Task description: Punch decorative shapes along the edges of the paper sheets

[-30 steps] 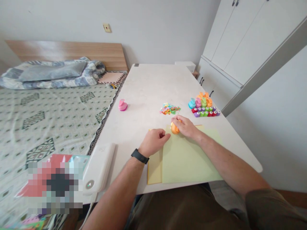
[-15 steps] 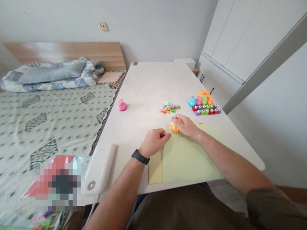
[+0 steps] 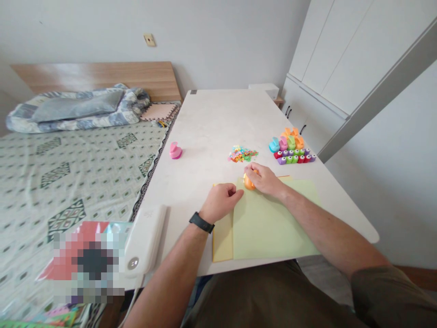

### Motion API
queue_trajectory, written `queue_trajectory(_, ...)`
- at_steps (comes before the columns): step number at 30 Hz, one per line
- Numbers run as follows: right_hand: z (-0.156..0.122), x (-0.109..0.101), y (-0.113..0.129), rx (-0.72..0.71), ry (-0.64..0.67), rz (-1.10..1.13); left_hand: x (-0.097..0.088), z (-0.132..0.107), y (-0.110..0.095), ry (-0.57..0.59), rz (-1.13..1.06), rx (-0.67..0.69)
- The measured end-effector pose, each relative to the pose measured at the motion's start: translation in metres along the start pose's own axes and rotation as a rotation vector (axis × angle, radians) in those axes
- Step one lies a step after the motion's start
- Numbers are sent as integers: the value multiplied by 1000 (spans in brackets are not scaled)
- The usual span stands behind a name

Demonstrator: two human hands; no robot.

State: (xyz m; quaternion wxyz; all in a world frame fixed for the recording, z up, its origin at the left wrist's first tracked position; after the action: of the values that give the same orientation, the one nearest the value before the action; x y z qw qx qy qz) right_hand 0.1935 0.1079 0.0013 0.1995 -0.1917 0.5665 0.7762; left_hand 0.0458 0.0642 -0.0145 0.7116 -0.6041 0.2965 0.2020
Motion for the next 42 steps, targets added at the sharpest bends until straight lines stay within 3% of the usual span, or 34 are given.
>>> queue_trajectory(42,5,5,-6,38,2,-45,2,0,3,-3,17,-22)
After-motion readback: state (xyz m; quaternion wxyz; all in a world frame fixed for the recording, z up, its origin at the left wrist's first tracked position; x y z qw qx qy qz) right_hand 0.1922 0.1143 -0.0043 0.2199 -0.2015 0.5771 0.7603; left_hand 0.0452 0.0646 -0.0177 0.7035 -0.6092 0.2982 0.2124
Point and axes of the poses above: each hand's wrist, its own z-axis towards the middle knuckle, its own x-axis out of the palm, y = z × x, the point moved 9 cm from there along z, towards the middle knuckle, and after that the axes turned 12 degrees about -y, right-handed, at the moved point
